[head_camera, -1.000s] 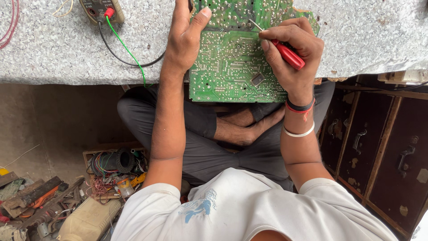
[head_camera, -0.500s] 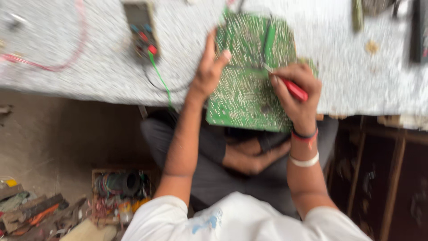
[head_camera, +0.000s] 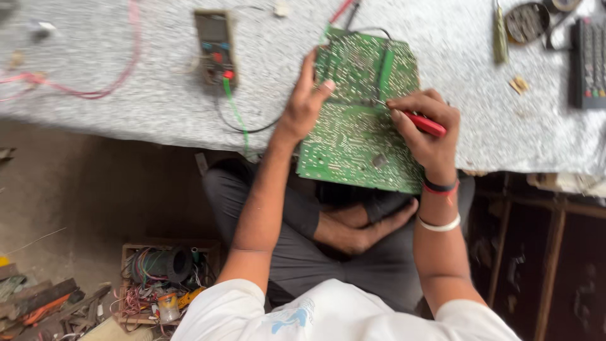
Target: The person sits at a workbench repairing a large green circuit board. They probe and scrape components with a red-handled screwdriver, reposition and flip the board, work with a multimeter connected by leads, and near the end use a soldering iron on the board's solder joints.
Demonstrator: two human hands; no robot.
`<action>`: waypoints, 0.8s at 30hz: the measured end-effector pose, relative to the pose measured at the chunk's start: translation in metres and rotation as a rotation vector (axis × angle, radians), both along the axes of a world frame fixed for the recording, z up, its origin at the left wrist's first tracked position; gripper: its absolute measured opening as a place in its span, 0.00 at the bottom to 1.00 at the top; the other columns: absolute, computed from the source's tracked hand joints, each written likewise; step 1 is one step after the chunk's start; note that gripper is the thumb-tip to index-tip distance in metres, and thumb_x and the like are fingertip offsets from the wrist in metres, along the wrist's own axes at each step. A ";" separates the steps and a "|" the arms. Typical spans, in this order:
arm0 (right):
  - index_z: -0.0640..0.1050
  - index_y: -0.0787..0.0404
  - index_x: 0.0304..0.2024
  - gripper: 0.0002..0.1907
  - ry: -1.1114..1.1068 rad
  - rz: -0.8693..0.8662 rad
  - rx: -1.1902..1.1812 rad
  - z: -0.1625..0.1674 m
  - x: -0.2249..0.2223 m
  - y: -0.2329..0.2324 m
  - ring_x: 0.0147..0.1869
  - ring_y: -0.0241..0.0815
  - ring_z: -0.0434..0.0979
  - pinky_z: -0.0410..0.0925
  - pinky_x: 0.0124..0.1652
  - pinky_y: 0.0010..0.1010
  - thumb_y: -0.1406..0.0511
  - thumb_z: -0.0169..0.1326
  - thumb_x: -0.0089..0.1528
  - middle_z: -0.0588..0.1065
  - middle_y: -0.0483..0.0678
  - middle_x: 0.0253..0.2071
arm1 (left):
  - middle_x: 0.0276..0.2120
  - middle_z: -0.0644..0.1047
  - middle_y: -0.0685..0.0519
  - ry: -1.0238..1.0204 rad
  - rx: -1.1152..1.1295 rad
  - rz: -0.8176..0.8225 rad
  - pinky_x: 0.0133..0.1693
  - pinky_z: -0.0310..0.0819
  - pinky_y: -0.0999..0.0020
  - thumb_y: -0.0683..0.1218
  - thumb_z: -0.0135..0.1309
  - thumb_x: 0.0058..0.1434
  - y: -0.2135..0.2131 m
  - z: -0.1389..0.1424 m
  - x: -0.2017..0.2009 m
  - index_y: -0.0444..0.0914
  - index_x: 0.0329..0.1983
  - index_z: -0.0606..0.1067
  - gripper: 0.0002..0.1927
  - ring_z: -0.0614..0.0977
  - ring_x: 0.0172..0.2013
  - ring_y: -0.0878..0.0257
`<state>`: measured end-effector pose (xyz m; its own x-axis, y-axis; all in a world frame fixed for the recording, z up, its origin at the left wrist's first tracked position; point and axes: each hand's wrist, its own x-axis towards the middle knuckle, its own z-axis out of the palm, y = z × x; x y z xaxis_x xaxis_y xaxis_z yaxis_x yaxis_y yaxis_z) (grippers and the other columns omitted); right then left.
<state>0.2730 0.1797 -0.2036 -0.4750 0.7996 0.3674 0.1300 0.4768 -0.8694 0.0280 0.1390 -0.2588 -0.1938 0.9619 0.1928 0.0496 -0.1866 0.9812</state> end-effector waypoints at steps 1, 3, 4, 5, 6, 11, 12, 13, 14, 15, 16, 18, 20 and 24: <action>0.83 0.65 0.45 0.07 -0.009 -0.014 -0.002 -0.003 0.002 -0.001 0.48 0.38 0.74 0.68 0.51 0.28 0.72 0.59 0.64 0.81 0.49 0.43 | 0.75 0.59 0.38 -0.077 -0.010 -0.042 0.75 0.49 0.60 0.47 0.48 0.71 0.001 -0.003 -0.001 0.31 0.79 0.47 0.38 0.60 0.75 0.51; 0.83 0.66 0.45 0.06 -0.009 -0.016 0.007 -0.009 0.006 -0.001 0.50 0.38 0.76 0.69 0.51 0.28 0.72 0.59 0.66 0.82 0.49 0.45 | 0.76 0.58 0.38 -0.126 0.001 -0.060 0.77 0.51 0.59 0.48 0.48 0.73 0.001 -0.009 -0.004 0.31 0.80 0.46 0.39 0.59 0.76 0.49; 0.83 0.66 0.46 0.05 0.001 -0.002 0.018 -0.012 0.009 -0.001 0.51 0.38 0.76 0.69 0.51 0.28 0.72 0.60 0.67 0.82 0.49 0.46 | 0.77 0.57 0.38 -0.151 -0.001 -0.065 0.77 0.52 0.59 0.48 0.49 0.73 -0.002 -0.013 -0.003 0.30 0.80 0.46 0.39 0.59 0.77 0.49; 0.83 0.66 0.46 0.05 0.021 0.015 0.044 -0.014 0.009 0.002 0.53 0.39 0.76 0.70 0.52 0.28 0.72 0.60 0.69 0.82 0.50 0.48 | 0.76 0.59 0.38 -0.108 0.001 -0.060 0.77 0.53 0.59 0.48 0.48 0.73 -0.003 -0.015 -0.004 0.30 0.80 0.46 0.39 0.61 0.77 0.50; 0.83 0.67 0.46 0.04 0.025 0.024 0.030 -0.017 0.010 0.003 0.51 0.38 0.76 0.69 0.51 0.27 0.71 0.60 0.70 0.82 0.50 0.46 | 0.76 0.61 0.39 -0.064 0.002 -0.050 0.77 0.53 0.60 0.48 0.48 0.74 -0.005 -0.018 -0.005 0.31 0.80 0.47 0.38 0.62 0.76 0.50; 0.82 0.68 0.48 0.07 0.054 0.032 0.030 -0.024 0.011 0.006 0.49 0.36 0.76 0.69 0.50 0.26 0.68 0.62 0.74 0.83 0.50 0.48 | 0.75 0.60 0.41 -0.025 0.051 -0.053 0.77 0.49 0.64 0.45 0.48 0.80 -0.013 -0.028 -0.005 0.32 0.79 0.47 0.33 0.60 0.76 0.56; 0.83 0.67 0.48 0.07 0.041 0.039 0.028 -0.025 0.012 0.005 0.49 0.36 0.75 0.69 0.49 0.25 0.67 0.62 0.74 0.83 0.50 0.46 | 0.74 0.62 0.42 -0.047 0.045 -0.067 0.76 0.51 0.64 0.45 0.48 0.80 -0.013 -0.029 -0.006 0.33 0.78 0.48 0.32 0.63 0.75 0.56; 0.83 0.67 0.47 0.08 0.027 0.047 0.026 -0.025 0.013 0.005 0.49 0.36 0.75 0.68 0.49 0.25 0.66 0.62 0.74 0.82 0.49 0.45 | 0.73 0.65 0.43 -0.070 0.040 -0.079 0.76 0.54 0.64 0.44 0.48 0.80 -0.013 -0.030 -0.006 0.33 0.78 0.50 0.30 0.66 0.74 0.57; 0.83 0.67 0.47 0.09 0.015 0.056 0.026 -0.025 0.014 0.006 0.49 0.36 0.75 0.68 0.48 0.25 0.65 0.62 0.74 0.82 0.49 0.43 | 0.73 0.65 0.43 -0.074 0.035 -0.080 0.76 0.54 0.64 0.45 0.48 0.80 -0.013 -0.032 -0.006 0.34 0.78 0.51 0.30 0.66 0.74 0.56; 0.83 0.67 0.48 0.09 0.032 0.054 0.029 -0.026 0.014 0.007 0.49 0.36 0.75 0.68 0.49 0.25 0.65 0.62 0.75 0.82 0.49 0.44 | 0.73 0.66 0.42 -0.076 0.032 -0.080 0.76 0.54 0.64 0.45 0.48 0.81 -0.013 -0.033 -0.006 0.34 0.78 0.52 0.29 0.66 0.74 0.56; 0.83 0.67 0.48 0.09 0.050 0.051 0.031 -0.027 0.014 0.007 0.50 0.36 0.75 0.69 0.50 0.25 0.65 0.62 0.75 0.82 0.49 0.45 | 0.73 0.66 0.42 -0.079 0.028 -0.080 0.76 0.55 0.63 0.45 0.48 0.81 -0.013 -0.034 -0.006 0.34 0.78 0.53 0.29 0.66 0.74 0.55; 0.82 0.67 0.48 0.09 0.057 0.056 0.037 -0.029 0.014 0.008 0.49 0.36 0.75 0.68 0.49 0.25 0.65 0.62 0.75 0.82 0.50 0.45 | 0.74 0.64 0.43 -0.023 0.041 -0.064 0.77 0.52 0.63 0.46 0.48 0.81 -0.013 -0.035 -0.007 0.34 0.78 0.52 0.29 0.63 0.76 0.55; 0.83 0.67 0.46 0.09 0.033 0.075 0.045 -0.029 0.014 0.009 0.47 0.36 0.75 0.68 0.47 0.24 0.65 0.62 0.73 0.82 0.49 0.42 | 0.75 0.63 0.43 0.015 0.040 -0.051 0.77 0.50 0.63 0.46 0.48 0.81 -0.013 -0.037 -0.006 0.34 0.78 0.53 0.28 0.61 0.77 0.55; 0.82 0.67 0.48 0.10 0.044 0.065 0.041 -0.027 0.013 0.008 0.49 0.36 0.75 0.69 0.49 0.24 0.65 0.62 0.75 0.82 0.50 0.46 | 0.74 0.64 0.43 0.043 0.028 -0.040 0.77 0.51 0.63 0.46 0.48 0.81 -0.014 -0.038 -0.006 0.34 0.77 0.54 0.28 0.62 0.76 0.55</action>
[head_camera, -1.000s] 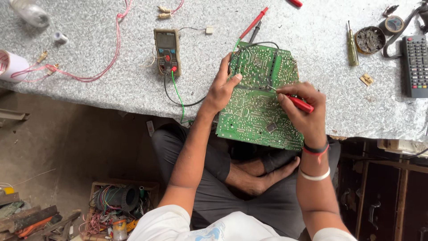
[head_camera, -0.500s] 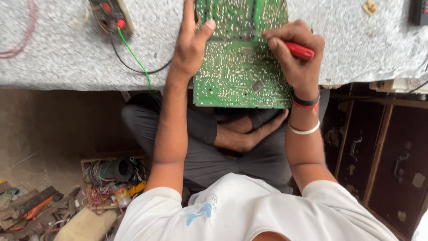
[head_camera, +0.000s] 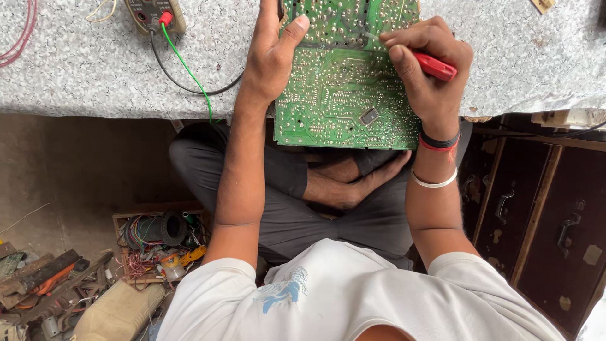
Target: The person sits at a workbench repairing a large green circuit board. They probe and scrape components with a red-handled screwdriver, reposition and flip the board, work with a multimeter connected by leads, and near the end use a soldering iron on the board's solder joints.
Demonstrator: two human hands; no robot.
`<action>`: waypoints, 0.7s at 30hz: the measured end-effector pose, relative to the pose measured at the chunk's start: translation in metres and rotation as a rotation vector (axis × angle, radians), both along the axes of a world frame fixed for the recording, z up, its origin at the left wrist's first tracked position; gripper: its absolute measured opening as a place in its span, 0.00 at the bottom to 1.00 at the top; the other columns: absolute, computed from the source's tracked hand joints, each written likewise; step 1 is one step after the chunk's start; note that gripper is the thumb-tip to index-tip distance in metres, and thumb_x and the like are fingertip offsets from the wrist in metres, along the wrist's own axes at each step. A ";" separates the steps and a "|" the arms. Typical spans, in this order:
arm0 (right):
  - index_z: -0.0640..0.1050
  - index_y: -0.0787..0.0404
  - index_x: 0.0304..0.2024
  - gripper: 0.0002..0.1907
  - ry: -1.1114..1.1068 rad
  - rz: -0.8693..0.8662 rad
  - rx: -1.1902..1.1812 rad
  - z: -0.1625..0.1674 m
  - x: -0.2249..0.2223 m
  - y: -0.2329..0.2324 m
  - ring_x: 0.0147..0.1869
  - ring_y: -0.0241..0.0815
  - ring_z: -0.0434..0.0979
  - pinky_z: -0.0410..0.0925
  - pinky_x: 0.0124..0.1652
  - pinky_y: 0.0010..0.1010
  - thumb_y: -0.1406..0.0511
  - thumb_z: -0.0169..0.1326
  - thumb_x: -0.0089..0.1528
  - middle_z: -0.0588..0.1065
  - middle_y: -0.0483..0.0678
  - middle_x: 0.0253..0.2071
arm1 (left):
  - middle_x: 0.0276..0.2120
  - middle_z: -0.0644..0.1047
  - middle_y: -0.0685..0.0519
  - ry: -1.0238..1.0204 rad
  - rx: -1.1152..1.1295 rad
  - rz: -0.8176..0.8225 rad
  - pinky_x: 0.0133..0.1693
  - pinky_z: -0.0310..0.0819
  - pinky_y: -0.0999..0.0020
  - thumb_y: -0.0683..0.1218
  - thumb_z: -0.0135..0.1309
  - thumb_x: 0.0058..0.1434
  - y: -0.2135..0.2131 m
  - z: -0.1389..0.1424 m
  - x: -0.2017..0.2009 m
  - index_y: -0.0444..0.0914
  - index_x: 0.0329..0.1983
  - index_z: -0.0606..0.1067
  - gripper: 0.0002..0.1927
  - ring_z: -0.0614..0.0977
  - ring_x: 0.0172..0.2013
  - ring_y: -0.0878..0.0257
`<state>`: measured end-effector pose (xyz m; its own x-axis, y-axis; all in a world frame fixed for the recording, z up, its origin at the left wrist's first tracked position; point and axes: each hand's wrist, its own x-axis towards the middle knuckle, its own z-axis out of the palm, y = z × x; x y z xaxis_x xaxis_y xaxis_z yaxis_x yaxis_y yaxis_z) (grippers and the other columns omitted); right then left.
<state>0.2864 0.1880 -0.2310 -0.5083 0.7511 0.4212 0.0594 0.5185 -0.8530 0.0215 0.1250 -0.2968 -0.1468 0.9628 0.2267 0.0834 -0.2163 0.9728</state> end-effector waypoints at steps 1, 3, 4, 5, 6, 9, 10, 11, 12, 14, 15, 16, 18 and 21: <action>0.82 0.67 0.48 0.10 -0.009 0.012 0.002 0.001 0.000 0.000 0.49 0.36 0.76 0.69 0.50 0.25 0.64 0.63 0.75 0.82 0.50 0.45 | 0.74 0.64 0.43 -0.001 0.000 -0.002 0.77 0.51 0.63 0.46 0.48 0.81 0.000 0.000 0.000 0.34 0.77 0.54 0.27 0.62 0.76 0.55; 0.82 0.67 0.47 0.10 -0.003 0.015 0.000 0.003 0.000 0.000 0.50 0.36 0.76 0.69 0.51 0.25 0.64 0.62 0.74 0.82 0.50 0.45 | 0.73 0.66 0.43 -0.049 0.013 -0.022 0.76 0.54 0.63 0.45 0.48 0.81 0.001 0.001 0.001 0.34 0.77 0.54 0.27 0.65 0.75 0.56; 0.81 0.67 0.46 0.10 0.013 0.005 -0.005 0.003 -0.001 -0.001 0.51 0.36 0.76 0.69 0.52 0.26 0.63 0.62 0.73 0.81 0.49 0.46 | 0.72 0.67 0.44 -0.073 0.020 -0.031 0.76 0.55 0.63 0.44 0.48 0.81 0.001 0.002 0.001 0.34 0.77 0.54 0.27 0.66 0.74 0.56; 0.80 0.66 0.45 0.11 0.029 -0.004 -0.012 0.004 -0.002 -0.001 0.52 0.37 0.76 0.69 0.53 0.27 0.63 0.62 0.72 0.81 0.49 0.46 | 0.71 0.68 0.44 -0.090 0.014 -0.036 0.75 0.57 0.63 0.44 0.48 0.81 0.001 0.003 0.001 0.34 0.77 0.54 0.27 0.68 0.73 0.56; 0.81 0.66 0.45 0.10 0.010 0.001 -0.017 0.004 -0.002 0.000 0.50 0.36 0.76 0.69 0.51 0.26 0.63 0.62 0.72 0.81 0.49 0.47 | 0.70 0.69 0.44 -0.108 0.008 -0.043 0.74 0.59 0.64 0.44 0.48 0.81 0.001 0.004 0.001 0.34 0.77 0.54 0.27 0.69 0.71 0.57; 0.82 0.67 0.46 0.10 -0.016 0.006 -0.016 0.005 -0.002 0.000 0.49 0.36 0.76 0.69 0.49 0.25 0.64 0.63 0.74 0.82 0.50 0.47 | 0.70 0.69 0.44 -0.125 0.020 -0.051 0.74 0.59 0.64 0.43 0.47 0.81 0.002 0.006 0.002 0.34 0.77 0.53 0.27 0.70 0.71 0.57; 0.82 0.67 0.46 0.11 -0.002 0.003 -0.009 0.005 -0.002 0.000 0.50 0.36 0.76 0.69 0.51 0.25 0.64 0.63 0.75 0.82 0.50 0.47 | 0.70 0.69 0.44 -0.124 0.026 -0.049 0.74 0.58 0.64 0.43 0.47 0.81 0.001 0.006 0.002 0.34 0.77 0.52 0.27 0.69 0.71 0.57; 0.82 0.67 0.46 0.11 -0.006 0.006 -0.004 0.005 -0.002 -0.001 0.51 0.36 0.76 0.69 0.51 0.25 0.64 0.63 0.75 0.82 0.50 0.47 | 0.70 0.69 0.44 -0.116 0.021 -0.043 0.74 0.59 0.64 0.43 0.48 0.81 0.001 0.006 0.002 0.34 0.77 0.53 0.27 0.69 0.71 0.57; 0.82 0.67 0.46 0.11 -0.010 0.008 0.001 0.005 -0.002 -0.001 0.51 0.36 0.76 0.69 0.52 0.25 0.64 0.63 0.75 0.82 0.50 0.46 | 0.70 0.69 0.44 -0.109 0.018 -0.038 0.74 0.59 0.64 0.43 0.48 0.81 0.001 0.006 0.002 0.34 0.76 0.54 0.27 0.69 0.71 0.57; 0.82 0.66 0.46 0.09 -0.052 0.019 0.014 0.006 -0.002 0.000 0.49 0.36 0.76 0.69 0.49 0.24 0.64 0.63 0.74 0.83 0.50 0.45 | 0.70 0.69 0.44 -0.087 0.014 -0.029 0.74 0.58 0.64 0.44 0.48 0.81 0.001 0.005 0.002 0.34 0.76 0.55 0.26 0.69 0.71 0.56; 0.82 0.66 0.46 0.09 -0.029 0.009 0.005 0.007 -0.001 0.000 0.50 0.36 0.76 0.69 0.51 0.25 0.64 0.63 0.73 0.82 0.49 0.46 | 0.70 0.69 0.43 -0.072 0.014 -0.024 0.74 0.58 0.64 0.44 0.48 0.81 0.001 0.004 0.002 0.34 0.76 0.55 0.26 0.69 0.72 0.56; 0.81 0.66 0.45 0.09 -0.005 0.001 -0.005 0.007 -0.002 -0.001 0.52 0.36 0.76 0.69 0.52 0.26 0.64 0.62 0.72 0.82 0.49 0.46 | 0.71 0.69 0.43 -0.057 0.013 -0.019 0.75 0.57 0.64 0.45 0.48 0.81 0.001 0.003 0.002 0.34 0.76 0.55 0.26 0.68 0.72 0.56; 0.81 0.66 0.46 0.09 -0.002 0.002 -0.010 0.006 -0.002 -0.002 0.52 0.36 0.75 0.69 0.53 0.26 0.64 0.62 0.73 0.81 0.48 0.46 | 0.71 0.68 0.43 -0.036 0.013 -0.009 0.75 0.56 0.63 0.45 0.48 0.81 0.000 0.002 0.001 0.34 0.76 0.55 0.27 0.67 0.73 0.55; 0.82 0.67 0.47 0.09 -0.033 0.021 0.009 0.005 0.000 -0.001 0.50 0.36 0.75 0.69 0.50 0.25 0.65 0.63 0.75 0.83 0.49 0.46 | 0.71 0.68 0.43 -0.018 0.001 0.002 0.75 0.55 0.62 0.46 0.48 0.81 0.001 0.000 0.001 0.34 0.76 0.56 0.26 0.66 0.74 0.55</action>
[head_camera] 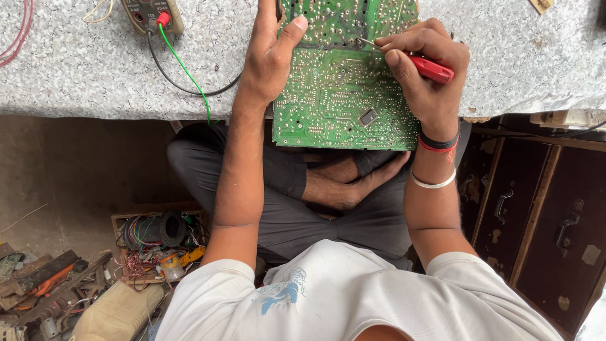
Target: The person sits at a workbench repairing a large green circuit board. They probe and scrape components with a red-handled screwdriver, reposition and flip the board, work with a multimeter connected by leads, and near the end use a soldering iron on the board's solder joints.
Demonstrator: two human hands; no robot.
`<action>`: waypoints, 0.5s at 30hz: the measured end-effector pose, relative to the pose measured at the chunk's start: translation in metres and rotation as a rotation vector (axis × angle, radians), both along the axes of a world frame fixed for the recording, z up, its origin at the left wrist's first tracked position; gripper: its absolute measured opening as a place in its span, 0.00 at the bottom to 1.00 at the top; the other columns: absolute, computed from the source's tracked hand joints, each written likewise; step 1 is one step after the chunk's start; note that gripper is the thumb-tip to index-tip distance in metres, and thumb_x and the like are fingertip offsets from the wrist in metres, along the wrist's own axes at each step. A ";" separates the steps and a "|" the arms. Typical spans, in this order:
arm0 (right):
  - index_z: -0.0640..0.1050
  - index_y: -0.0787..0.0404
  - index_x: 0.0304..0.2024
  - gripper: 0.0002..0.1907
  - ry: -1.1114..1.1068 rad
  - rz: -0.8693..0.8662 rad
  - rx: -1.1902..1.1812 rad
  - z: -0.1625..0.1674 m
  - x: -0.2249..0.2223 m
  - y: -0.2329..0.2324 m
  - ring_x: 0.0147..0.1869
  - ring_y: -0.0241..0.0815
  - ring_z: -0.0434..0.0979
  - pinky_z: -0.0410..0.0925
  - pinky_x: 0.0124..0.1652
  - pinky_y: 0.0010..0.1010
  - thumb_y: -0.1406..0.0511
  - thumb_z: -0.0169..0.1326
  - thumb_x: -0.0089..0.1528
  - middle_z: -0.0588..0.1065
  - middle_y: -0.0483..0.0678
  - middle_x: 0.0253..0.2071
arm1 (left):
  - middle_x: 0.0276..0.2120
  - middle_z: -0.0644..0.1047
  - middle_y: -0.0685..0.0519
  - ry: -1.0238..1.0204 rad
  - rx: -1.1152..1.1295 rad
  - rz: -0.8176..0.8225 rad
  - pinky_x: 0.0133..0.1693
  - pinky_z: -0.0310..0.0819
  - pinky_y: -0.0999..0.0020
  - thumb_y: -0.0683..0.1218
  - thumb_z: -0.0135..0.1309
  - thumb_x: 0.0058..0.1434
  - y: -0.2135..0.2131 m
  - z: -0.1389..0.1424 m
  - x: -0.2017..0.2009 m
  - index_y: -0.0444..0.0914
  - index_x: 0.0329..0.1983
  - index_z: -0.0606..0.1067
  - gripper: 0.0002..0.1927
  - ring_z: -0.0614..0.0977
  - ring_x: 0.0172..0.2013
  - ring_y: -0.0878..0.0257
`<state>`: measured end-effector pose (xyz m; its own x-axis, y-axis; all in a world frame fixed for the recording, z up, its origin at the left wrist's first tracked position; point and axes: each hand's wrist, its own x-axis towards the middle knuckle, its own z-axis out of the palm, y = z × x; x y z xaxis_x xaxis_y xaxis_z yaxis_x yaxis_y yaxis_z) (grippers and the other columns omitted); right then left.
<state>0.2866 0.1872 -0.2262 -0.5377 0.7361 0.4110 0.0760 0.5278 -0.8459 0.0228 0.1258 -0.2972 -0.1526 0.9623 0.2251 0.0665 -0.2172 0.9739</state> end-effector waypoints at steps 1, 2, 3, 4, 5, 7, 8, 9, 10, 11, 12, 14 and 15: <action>0.82 0.67 0.46 0.09 0.014 0.002 0.005 -0.002 0.000 0.000 0.50 0.36 0.75 0.69 0.51 0.25 0.65 0.63 0.76 0.82 0.49 0.47 | 0.71 0.68 0.43 0.005 -0.008 0.004 0.75 0.56 0.62 0.46 0.48 0.81 0.000 -0.001 0.000 0.34 0.76 0.56 0.26 0.67 0.74 0.54; 0.82 0.67 0.46 0.10 0.018 0.004 0.011 -0.003 0.000 0.001 0.51 0.36 0.76 0.69 0.51 0.25 0.65 0.63 0.76 0.82 0.49 0.47 | 0.72 0.66 0.42 0.016 0.012 0.003 0.76 0.54 0.62 0.46 0.48 0.81 0.000 -0.001 -0.001 0.34 0.76 0.55 0.27 0.65 0.74 0.54; 0.82 0.67 0.45 0.10 0.023 0.006 0.017 -0.004 0.001 0.002 0.51 0.36 0.76 0.69 0.51 0.25 0.64 0.63 0.76 0.82 0.49 0.47 | 0.73 0.64 0.42 0.026 0.030 0.000 0.76 0.53 0.61 0.46 0.48 0.81 0.000 -0.001 0.000 0.34 0.76 0.54 0.27 0.62 0.75 0.54; 0.82 0.67 0.45 0.10 0.016 0.008 0.024 -0.005 0.002 0.002 0.51 0.36 0.76 0.69 0.51 0.25 0.64 0.63 0.76 0.83 0.49 0.47 | 0.74 0.62 0.42 0.034 0.048 -0.003 0.77 0.51 0.61 0.46 0.47 0.82 0.000 -0.002 0.000 0.34 0.77 0.52 0.28 0.60 0.76 0.53; 0.82 0.67 0.45 0.10 0.008 0.006 0.027 -0.006 0.002 0.002 0.50 0.36 0.76 0.69 0.50 0.25 0.64 0.63 0.75 0.83 0.49 0.47 | 0.73 0.64 0.42 0.021 0.027 -0.003 0.76 0.53 0.61 0.47 0.47 0.81 0.000 -0.002 0.000 0.34 0.77 0.53 0.28 0.62 0.75 0.53; 0.82 0.66 0.45 0.10 -0.008 0.002 0.031 -0.008 0.003 0.003 0.49 0.35 0.75 0.69 0.48 0.24 0.63 0.63 0.75 0.83 0.49 0.48 | 0.71 0.67 0.42 -0.004 -0.015 -0.001 0.75 0.57 0.60 0.47 0.47 0.80 0.000 -0.002 0.000 0.35 0.78 0.55 0.28 0.67 0.73 0.53; 0.82 0.65 0.46 0.10 -0.015 0.000 0.032 -0.009 0.003 0.003 0.48 0.35 0.75 0.69 0.48 0.24 0.63 0.63 0.74 0.83 0.49 0.48 | 0.71 0.67 0.42 -0.005 -0.012 -0.002 0.75 0.56 0.60 0.47 0.48 0.80 0.000 -0.001 -0.001 0.35 0.77 0.56 0.28 0.66 0.74 0.53; 0.82 0.65 0.46 0.10 -0.007 0.001 0.035 -0.009 0.003 0.003 0.48 0.35 0.75 0.69 0.48 0.24 0.63 0.63 0.75 0.83 0.49 0.48 | 0.71 0.68 0.42 -0.008 -0.010 -0.004 0.75 0.56 0.61 0.47 0.48 0.80 0.000 -0.001 0.000 0.34 0.76 0.56 0.27 0.66 0.74 0.53; 0.82 0.65 0.46 0.10 0.000 0.001 0.038 -0.010 0.003 0.003 0.49 0.35 0.75 0.69 0.48 0.24 0.63 0.63 0.75 0.83 0.49 0.47 | 0.71 0.68 0.42 -0.011 -0.009 -0.006 0.76 0.56 0.61 0.47 0.48 0.80 -0.001 -0.001 0.000 0.34 0.75 0.56 0.26 0.66 0.74 0.53; 0.83 0.65 0.47 0.10 0.006 0.001 0.042 -0.010 0.003 0.004 0.49 0.35 0.75 0.68 0.48 0.24 0.63 0.63 0.75 0.83 0.49 0.46 | 0.72 0.67 0.42 -0.013 0.002 -0.011 0.76 0.55 0.61 0.47 0.48 0.81 -0.001 -0.001 0.000 0.34 0.76 0.56 0.26 0.65 0.74 0.54; 0.82 0.65 0.47 0.10 0.006 0.007 0.044 -0.011 0.003 0.004 0.49 0.35 0.75 0.69 0.48 0.24 0.63 0.63 0.75 0.83 0.49 0.46 | 0.72 0.67 0.42 -0.016 0.013 -0.016 0.76 0.54 0.61 0.47 0.48 0.81 -0.001 -0.001 0.000 0.34 0.76 0.56 0.26 0.65 0.75 0.54; 0.82 0.64 0.46 0.10 0.007 0.020 0.049 -0.012 0.004 0.005 0.49 0.35 0.76 0.69 0.49 0.24 0.62 0.64 0.75 0.83 0.48 0.46 | 0.73 0.66 0.42 -0.003 0.023 -0.015 0.77 0.53 0.61 0.47 0.48 0.81 0.000 -0.001 -0.001 0.34 0.76 0.56 0.26 0.63 0.75 0.54; 0.82 0.65 0.46 0.11 0.009 0.016 0.043 -0.012 0.004 0.004 0.49 0.35 0.75 0.69 0.49 0.24 0.62 0.64 0.76 0.83 0.48 0.46 | 0.73 0.65 0.42 0.012 0.021 -0.010 0.77 0.53 0.62 0.47 0.48 0.82 -0.001 -0.002 -0.001 0.34 0.76 0.56 0.26 0.63 0.76 0.54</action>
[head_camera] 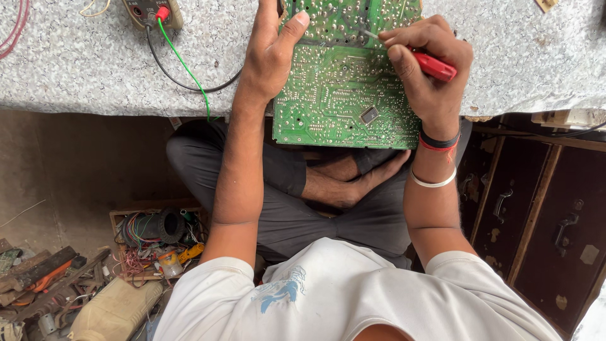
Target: The person sits at a workbench repairing a large green circuit board. They probe and scrape components with a red-handled screwdriver, reposition and flip the board, work with a multimeter connected by leads, and near the end use a soldering iron on the board's solder joints.
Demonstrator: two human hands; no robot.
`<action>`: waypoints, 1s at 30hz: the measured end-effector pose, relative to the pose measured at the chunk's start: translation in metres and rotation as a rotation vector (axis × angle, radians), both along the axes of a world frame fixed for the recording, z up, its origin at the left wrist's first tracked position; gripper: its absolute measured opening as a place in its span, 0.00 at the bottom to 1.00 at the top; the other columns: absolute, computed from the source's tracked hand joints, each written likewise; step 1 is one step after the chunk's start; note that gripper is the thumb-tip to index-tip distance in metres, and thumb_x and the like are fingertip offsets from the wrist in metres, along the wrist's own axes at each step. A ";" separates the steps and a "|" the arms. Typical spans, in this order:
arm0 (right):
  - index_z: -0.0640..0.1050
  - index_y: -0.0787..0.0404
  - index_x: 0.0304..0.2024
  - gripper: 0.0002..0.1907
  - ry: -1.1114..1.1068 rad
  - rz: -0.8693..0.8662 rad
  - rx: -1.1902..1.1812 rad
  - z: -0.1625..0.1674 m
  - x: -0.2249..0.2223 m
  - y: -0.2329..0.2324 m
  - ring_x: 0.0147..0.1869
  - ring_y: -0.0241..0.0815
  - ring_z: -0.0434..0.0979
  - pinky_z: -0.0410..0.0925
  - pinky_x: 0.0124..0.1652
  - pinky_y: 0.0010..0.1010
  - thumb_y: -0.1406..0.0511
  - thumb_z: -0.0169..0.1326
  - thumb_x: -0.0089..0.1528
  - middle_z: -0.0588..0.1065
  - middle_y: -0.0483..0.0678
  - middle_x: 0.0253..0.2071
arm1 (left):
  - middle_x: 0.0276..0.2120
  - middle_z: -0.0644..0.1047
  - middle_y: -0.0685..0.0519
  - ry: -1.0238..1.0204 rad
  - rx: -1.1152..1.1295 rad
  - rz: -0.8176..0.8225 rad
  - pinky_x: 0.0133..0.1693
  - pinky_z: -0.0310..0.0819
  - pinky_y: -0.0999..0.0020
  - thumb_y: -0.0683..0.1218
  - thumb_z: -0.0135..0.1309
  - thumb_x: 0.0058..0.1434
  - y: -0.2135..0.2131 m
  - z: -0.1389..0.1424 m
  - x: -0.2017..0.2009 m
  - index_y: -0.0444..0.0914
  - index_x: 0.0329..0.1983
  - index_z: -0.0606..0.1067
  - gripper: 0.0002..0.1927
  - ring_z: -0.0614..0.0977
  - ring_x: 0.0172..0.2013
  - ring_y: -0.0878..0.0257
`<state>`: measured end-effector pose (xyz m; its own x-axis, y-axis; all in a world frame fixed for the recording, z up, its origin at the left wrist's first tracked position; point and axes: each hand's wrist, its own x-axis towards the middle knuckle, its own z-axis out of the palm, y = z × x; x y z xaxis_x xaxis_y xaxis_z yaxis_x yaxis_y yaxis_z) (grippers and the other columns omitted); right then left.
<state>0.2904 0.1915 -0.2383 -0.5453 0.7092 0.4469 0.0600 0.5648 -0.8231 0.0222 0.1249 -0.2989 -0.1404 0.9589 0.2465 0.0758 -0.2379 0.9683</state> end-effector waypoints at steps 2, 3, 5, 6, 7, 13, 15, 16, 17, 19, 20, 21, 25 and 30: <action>0.82 0.65 0.46 0.11 -0.002 -0.009 -0.005 0.000 0.001 0.000 0.49 0.35 0.75 0.69 0.49 0.24 0.62 0.64 0.76 0.83 0.48 0.47 | 0.73 0.65 0.43 0.010 0.003 0.001 0.77 0.52 0.62 0.47 0.48 0.82 0.000 0.000 0.000 0.34 0.76 0.56 0.26 0.63 0.76 0.54; 0.82 0.65 0.46 0.11 -0.007 -0.012 -0.004 0.000 0.001 -0.001 0.49 0.35 0.75 0.69 0.48 0.24 0.62 0.64 0.75 0.83 0.49 0.47 | 0.73 0.65 0.43 0.006 0.009 -0.003 0.77 0.52 0.62 0.48 0.48 0.82 0.000 0.000 0.000 0.34 0.76 0.56 0.26 0.63 0.76 0.54; 0.83 0.64 0.46 0.11 -0.031 -0.013 0.010 0.000 0.001 0.000 0.47 0.35 0.75 0.68 0.46 0.24 0.62 0.64 0.74 0.83 0.49 0.48 | 0.73 0.65 0.43 -0.004 0.008 -0.006 0.77 0.53 0.62 0.48 0.48 0.81 0.000 0.000 0.000 0.34 0.75 0.56 0.26 0.63 0.76 0.54; 0.83 0.65 0.46 0.11 -0.020 -0.018 0.007 0.000 0.000 0.000 0.48 0.35 0.75 0.68 0.48 0.24 0.62 0.64 0.75 0.83 0.49 0.47 | 0.73 0.66 0.43 -0.008 0.000 -0.004 0.76 0.53 0.62 0.48 0.48 0.81 0.000 0.000 0.000 0.34 0.75 0.57 0.25 0.63 0.75 0.54; 0.82 0.66 0.46 0.12 -0.010 -0.024 0.004 0.001 0.000 -0.001 0.49 0.35 0.75 0.68 0.49 0.24 0.62 0.64 0.76 0.83 0.49 0.47 | 0.72 0.66 0.43 -0.013 -0.009 -0.003 0.76 0.54 0.62 0.48 0.48 0.81 -0.001 0.000 0.000 0.34 0.75 0.57 0.25 0.64 0.75 0.54; 0.81 0.66 0.46 0.11 0.019 -0.026 -0.005 0.006 -0.004 -0.003 0.50 0.36 0.74 0.69 0.50 0.27 0.62 0.62 0.74 0.82 0.50 0.46 | 0.71 0.68 0.43 -0.002 -0.008 -0.003 0.76 0.55 0.62 0.48 0.48 0.81 -0.002 0.001 0.000 0.34 0.74 0.59 0.24 0.66 0.74 0.54; 0.82 0.66 0.45 0.11 0.014 -0.034 -0.011 0.008 -0.004 -0.004 0.49 0.36 0.74 0.68 0.50 0.27 0.62 0.62 0.73 0.82 0.50 0.46 | 0.72 0.67 0.43 -0.015 -0.001 -0.005 0.76 0.54 0.62 0.47 0.48 0.81 -0.002 0.001 0.001 0.34 0.75 0.58 0.25 0.64 0.75 0.54; 0.82 0.66 0.46 0.11 0.000 -0.028 -0.025 0.009 -0.004 -0.004 0.48 0.36 0.74 0.68 0.48 0.26 0.62 0.63 0.73 0.82 0.50 0.46 | 0.72 0.67 0.43 -0.022 0.004 -0.005 0.76 0.53 0.62 0.47 0.48 0.81 -0.002 0.001 0.001 0.34 0.75 0.57 0.25 0.64 0.75 0.54; 0.83 0.66 0.46 0.11 -0.014 -0.021 -0.039 0.010 -0.004 -0.004 0.47 0.36 0.74 0.68 0.46 0.24 0.62 0.64 0.73 0.83 0.50 0.46 | 0.72 0.66 0.43 -0.029 0.007 -0.012 0.76 0.53 0.61 0.47 0.48 0.81 -0.001 0.001 0.001 0.34 0.75 0.57 0.25 0.64 0.75 0.54; 0.81 0.66 0.45 0.12 0.027 -0.028 -0.029 0.012 -0.005 -0.005 0.50 0.36 0.74 0.68 0.51 0.27 0.62 0.62 0.73 0.82 0.49 0.47 | 0.72 0.66 0.43 -0.042 0.010 -0.022 0.77 0.54 0.61 0.47 0.48 0.81 -0.002 0.000 0.002 0.35 0.76 0.56 0.26 0.63 0.75 0.53; 0.81 0.66 0.45 0.12 0.046 -0.033 -0.025 0.012 -0.005 -0.006 0.52 0.36 0.74 0.68 0.53 0.28 0.61 0.61 0.73 0.81 0.49 0.47 | 0.73 0.65 0.43 -0.025 0.009 -0.014 0.77 0.53 0.61 0.47 0.48 0.81 -0.002 0.000 0.001 0.35 0.76 0.56 0.26 0.63 0.76 0.53; 0.81 0.66 0.45 0.12 0.021 -0.028 -0.024 0.012 -0.005 -0.006 0.50 0.36 0.74 0.68 0.51 0.27 0.61 0.62 0.74 0.82 0.50 0.47 | 0.73 0.65 0.43 -0.008 0.008 -0.006 0.77 0.53 0.60 0.47 0.48 0.81 -0.003 0.000 0.001 0.35 0.76 0.56 0.26 0.62 0.76 0.53; 0.81 0.66 0.45 0.13 0.016 -0.028 -0.020 0.011 -0.005 -0.006 0.50 0.36 0.74 0.68 0.51 0.27 0.61 0.62 0.74 0.82 0.50 0.47 | 0.73 0.66 0.43 -0.007 0.015 -0.012 0.77 0.54 0.60 0.47 0.47 0.81 -0.002 0.000 0.001 0.35 0.76 0.56 0.26 0.63 0.76 0.53; 0.82 0.66 0.46 0.13 -0.012 -0.009 -0.023 0.008 -0.002 -0.005 0.50 0.37 0.75 0.68 0.50 0.25 0.61 0.63 0.75 0.83 0.50 0.46 | 0.71 0.68 0.44 -0.029 0.001 -0.015 0.76 0.56 0.61 0.47 0.48 0.81 -0.003 0.000 0.001 0.35 0.75 0.58 0.25 0.66 0.74 0.54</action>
<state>0.2886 0.1865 -0.2307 -0.5441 0.7241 0.4238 0.0754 0.5453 -0.8348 0.0237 0.1220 -0.2987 -0.1331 0.9607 0.2435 0.0443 -0.2397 0.9698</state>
